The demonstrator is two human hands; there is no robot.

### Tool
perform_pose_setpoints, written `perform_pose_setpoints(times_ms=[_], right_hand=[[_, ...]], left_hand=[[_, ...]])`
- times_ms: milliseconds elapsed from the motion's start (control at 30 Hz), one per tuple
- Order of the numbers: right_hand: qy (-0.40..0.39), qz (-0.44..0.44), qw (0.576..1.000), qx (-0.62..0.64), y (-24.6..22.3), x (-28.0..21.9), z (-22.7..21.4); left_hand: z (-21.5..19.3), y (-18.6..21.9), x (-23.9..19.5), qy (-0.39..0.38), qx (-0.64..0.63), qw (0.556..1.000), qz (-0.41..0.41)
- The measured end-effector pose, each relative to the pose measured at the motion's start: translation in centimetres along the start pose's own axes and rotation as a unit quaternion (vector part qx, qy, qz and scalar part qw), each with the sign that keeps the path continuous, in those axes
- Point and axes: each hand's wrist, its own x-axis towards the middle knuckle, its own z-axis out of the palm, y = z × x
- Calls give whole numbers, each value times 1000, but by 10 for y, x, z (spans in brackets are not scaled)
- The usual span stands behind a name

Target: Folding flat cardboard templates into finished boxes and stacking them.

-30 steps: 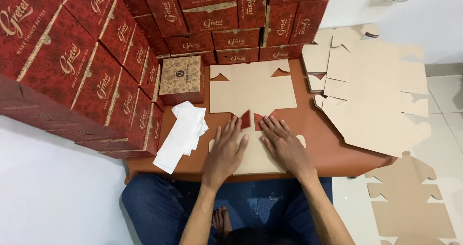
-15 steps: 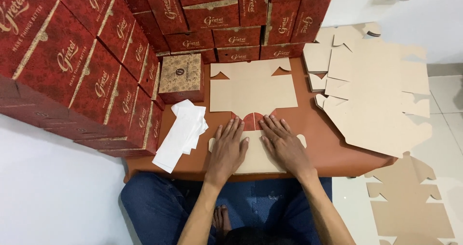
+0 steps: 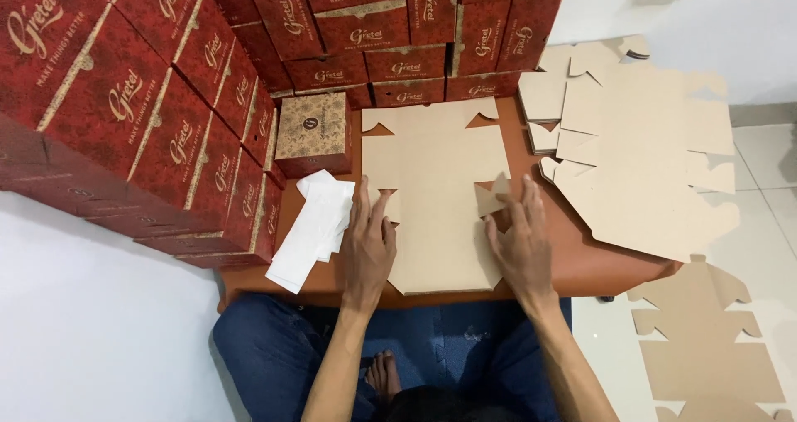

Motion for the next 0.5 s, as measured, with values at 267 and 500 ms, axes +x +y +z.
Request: perform_pose_setpoints(times_ms=[267,500], right_hand=[[-122,59,988,-67,15,-2,-11],[-95,-129,986,-49,47,-7,-8]], left_hand=[[22,-37,-14,-67,37,997,-10],[-28,-9,-5,-181,-1,983,29]])
